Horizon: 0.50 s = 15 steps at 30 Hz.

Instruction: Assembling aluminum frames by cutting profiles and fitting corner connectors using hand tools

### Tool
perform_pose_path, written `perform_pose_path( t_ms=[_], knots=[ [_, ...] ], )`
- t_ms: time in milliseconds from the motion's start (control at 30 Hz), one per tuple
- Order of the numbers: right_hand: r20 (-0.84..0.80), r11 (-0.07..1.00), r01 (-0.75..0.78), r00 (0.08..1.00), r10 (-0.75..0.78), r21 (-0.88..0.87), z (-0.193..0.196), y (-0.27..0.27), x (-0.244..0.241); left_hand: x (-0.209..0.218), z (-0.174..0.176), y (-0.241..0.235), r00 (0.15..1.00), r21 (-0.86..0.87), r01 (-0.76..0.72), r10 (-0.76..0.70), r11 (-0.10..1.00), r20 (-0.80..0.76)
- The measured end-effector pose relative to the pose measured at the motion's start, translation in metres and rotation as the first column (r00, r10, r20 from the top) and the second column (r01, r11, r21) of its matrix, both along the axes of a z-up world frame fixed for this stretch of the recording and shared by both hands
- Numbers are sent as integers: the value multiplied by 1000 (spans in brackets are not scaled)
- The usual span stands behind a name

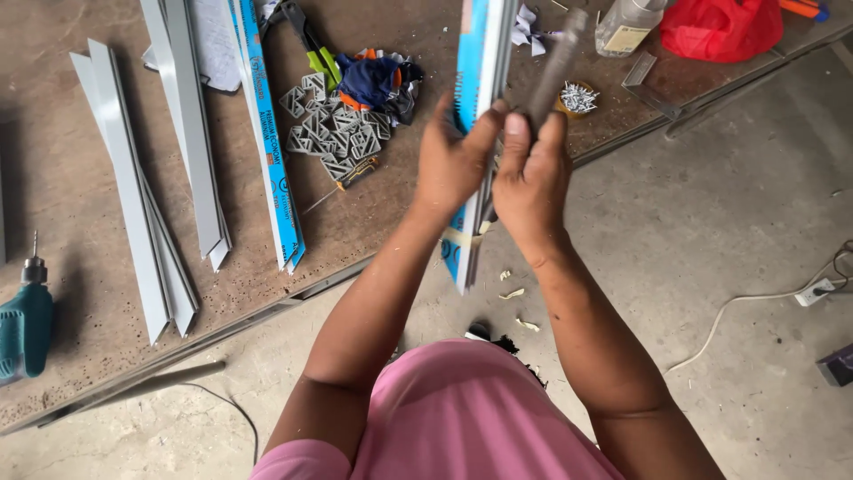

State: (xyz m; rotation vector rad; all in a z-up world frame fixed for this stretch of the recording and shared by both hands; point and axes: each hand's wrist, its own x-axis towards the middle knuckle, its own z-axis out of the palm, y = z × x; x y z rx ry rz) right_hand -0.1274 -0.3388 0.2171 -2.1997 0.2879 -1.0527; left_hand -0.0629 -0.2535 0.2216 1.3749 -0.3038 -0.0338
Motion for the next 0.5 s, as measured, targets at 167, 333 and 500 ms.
perform_pose_path(
  t_ms=[167, 333, 500],
  knots=[
    [40, 995, 94, 995, -95, 29, -16, -9, -24, 5, -1, -17, 993, 122, -23, 37, 992, -114],
    [95, 993, 51, 994, -61, 103, -72, -12, -80, 68, 13, -13, 957, -129, -288, 283, 949, -59],
    [-73, 872, -273, 942, 329, 406, -7, -50, -86, 37, 42, 3, 994, -321, 99, -77, 942, 82]
  ],
)
